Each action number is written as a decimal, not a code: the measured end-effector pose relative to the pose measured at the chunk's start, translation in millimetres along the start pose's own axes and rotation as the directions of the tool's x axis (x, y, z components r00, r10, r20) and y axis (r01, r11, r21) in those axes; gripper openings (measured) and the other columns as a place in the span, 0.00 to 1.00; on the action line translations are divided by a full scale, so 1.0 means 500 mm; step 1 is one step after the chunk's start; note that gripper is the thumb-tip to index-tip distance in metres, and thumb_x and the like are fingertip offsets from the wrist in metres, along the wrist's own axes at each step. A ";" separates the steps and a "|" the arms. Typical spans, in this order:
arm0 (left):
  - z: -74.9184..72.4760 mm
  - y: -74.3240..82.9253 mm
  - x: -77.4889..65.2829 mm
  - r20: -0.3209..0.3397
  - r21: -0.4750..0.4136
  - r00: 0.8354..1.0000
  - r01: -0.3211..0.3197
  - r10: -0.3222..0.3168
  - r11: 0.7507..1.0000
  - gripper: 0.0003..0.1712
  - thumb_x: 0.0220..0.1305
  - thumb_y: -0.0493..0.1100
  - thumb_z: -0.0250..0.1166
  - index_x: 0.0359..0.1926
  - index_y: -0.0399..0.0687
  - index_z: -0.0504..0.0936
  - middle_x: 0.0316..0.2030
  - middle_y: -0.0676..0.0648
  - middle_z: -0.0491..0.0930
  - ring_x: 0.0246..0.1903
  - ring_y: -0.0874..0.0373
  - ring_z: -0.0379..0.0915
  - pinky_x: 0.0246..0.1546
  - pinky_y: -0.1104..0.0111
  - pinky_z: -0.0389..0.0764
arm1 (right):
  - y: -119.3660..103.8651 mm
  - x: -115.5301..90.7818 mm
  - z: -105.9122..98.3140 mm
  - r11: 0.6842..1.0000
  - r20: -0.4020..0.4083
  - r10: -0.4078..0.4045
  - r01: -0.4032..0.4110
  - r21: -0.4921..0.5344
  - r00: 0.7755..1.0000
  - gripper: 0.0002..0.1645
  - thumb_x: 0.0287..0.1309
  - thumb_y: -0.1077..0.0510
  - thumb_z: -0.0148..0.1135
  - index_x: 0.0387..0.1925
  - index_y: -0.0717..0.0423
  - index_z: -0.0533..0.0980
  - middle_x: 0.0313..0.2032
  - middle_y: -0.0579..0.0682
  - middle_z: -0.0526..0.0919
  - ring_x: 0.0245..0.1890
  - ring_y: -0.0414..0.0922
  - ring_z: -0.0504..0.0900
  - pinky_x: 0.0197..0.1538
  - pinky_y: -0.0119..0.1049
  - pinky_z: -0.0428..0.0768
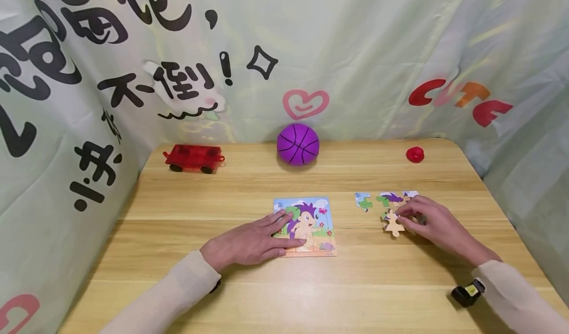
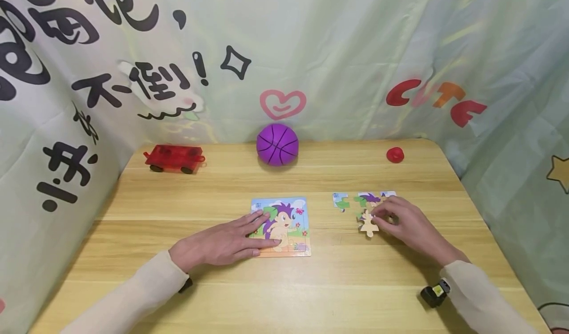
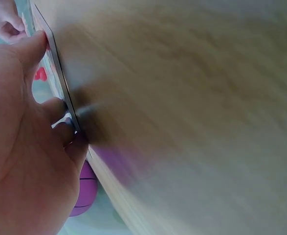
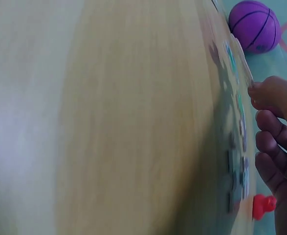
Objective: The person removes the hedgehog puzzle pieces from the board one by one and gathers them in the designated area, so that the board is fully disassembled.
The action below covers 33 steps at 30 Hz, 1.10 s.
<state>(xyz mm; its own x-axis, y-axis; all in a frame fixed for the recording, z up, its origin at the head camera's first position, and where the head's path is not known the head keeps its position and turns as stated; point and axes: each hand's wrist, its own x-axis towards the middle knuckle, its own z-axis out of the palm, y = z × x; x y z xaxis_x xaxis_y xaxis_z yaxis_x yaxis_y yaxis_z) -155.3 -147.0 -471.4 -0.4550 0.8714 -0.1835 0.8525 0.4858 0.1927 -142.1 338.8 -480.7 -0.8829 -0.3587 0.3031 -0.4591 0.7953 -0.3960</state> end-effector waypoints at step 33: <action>0.000 0.000 0.004 0.014 -0.008 1.000 0.013 -0.013 1.000 0.28 0.90 0.58 0.47 0.84 0.80 0.62 0.89 0.41 0.46 0.88 0.41 0.41 0.86 0.53 0.56 | 0.032 -0.019 0.009 0.992 0.020 0.121 -0.121 -0.026 0.992 0.12 0.60 0.60 0.82 0.44 0.45 0.91 0.39 0.39 0.83 0.38 0.32 0.75 0.41 0.29 0.76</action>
<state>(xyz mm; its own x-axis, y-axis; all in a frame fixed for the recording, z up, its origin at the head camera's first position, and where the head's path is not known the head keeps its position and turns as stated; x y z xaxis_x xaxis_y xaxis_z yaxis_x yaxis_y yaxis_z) -156.3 -145.4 -471.6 -0.4626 0.8638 -0.1997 0.8444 0.4979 0.1975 -141.6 352.5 -493.8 -0.9338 -0.2697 0.2352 -0.3466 0.8450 -0.4072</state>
